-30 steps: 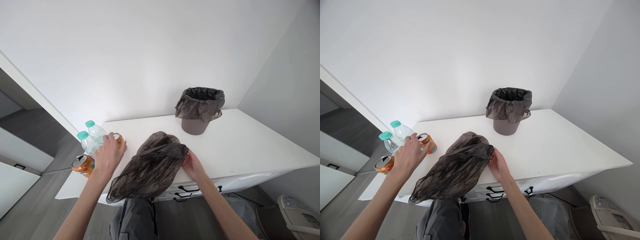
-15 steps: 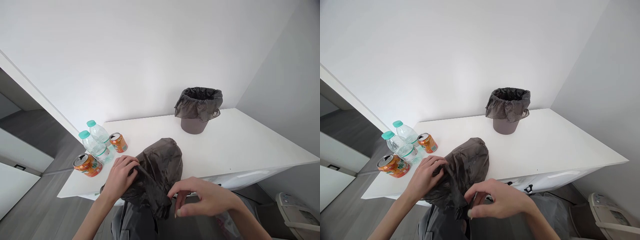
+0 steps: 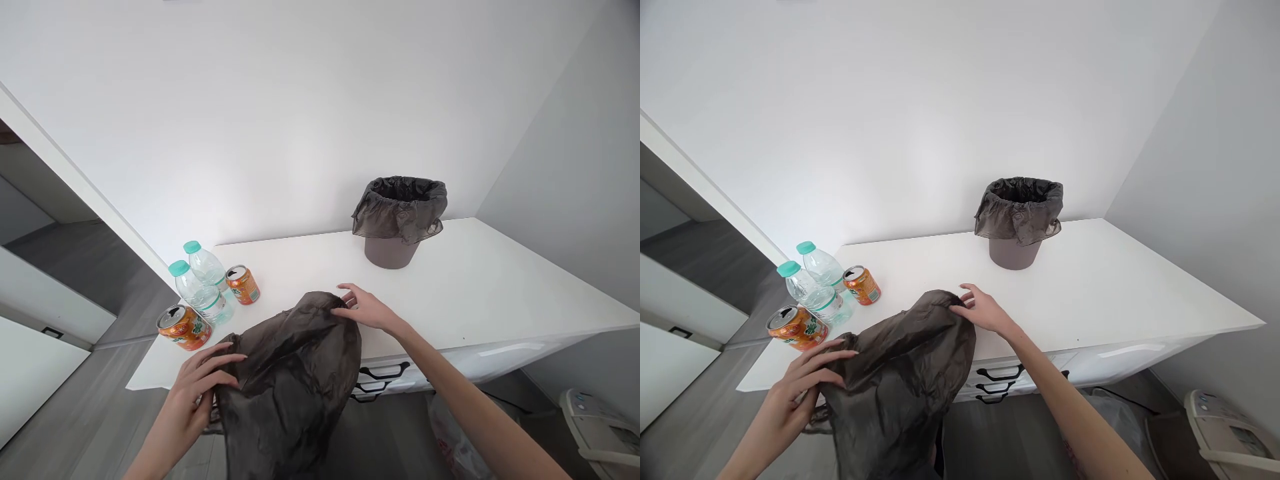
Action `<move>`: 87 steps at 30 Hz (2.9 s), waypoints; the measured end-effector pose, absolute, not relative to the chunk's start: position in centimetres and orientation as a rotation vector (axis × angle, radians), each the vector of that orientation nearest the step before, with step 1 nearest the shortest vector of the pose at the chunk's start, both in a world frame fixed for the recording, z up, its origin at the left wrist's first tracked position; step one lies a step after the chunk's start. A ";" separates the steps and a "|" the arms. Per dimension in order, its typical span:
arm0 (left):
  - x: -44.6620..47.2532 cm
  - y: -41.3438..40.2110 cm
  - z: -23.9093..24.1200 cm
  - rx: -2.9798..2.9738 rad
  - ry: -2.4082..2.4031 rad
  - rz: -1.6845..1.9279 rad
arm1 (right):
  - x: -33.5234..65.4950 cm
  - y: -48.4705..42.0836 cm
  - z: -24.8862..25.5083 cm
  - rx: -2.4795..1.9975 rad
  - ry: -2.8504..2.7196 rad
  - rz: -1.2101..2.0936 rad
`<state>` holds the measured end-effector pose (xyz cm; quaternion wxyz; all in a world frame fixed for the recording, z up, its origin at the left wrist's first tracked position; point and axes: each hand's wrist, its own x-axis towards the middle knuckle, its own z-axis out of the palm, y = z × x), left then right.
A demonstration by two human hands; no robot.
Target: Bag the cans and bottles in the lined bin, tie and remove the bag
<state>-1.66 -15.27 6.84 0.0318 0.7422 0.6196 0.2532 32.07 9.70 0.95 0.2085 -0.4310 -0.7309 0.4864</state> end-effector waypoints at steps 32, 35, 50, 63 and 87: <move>-0.1 -11.0 7.4 1.366 2.124 0.976 | 38.5 12.5 11.0 -1.011 -1.873 0.395; 0.8 -11.4 7.2 1.518 2.359 1.210 | 37.9 13.2 7.4 -1.171 -1.880 0.388; 9.0 -11.4 3.7 3.047 1.770 0.486 | 44.7 8.1 3.5 -1.164 -2.249 0.465; 7.2 -8.6 -0.5 2.093 1.667 0.861 | 48.9 5.9 -0.3 -1.084 -2.581 0.515; 12.9 -5.0 8.5 2.841 1.712 0.917 | 42.9 6.9 -0.7 -1.428 -2.430 0.522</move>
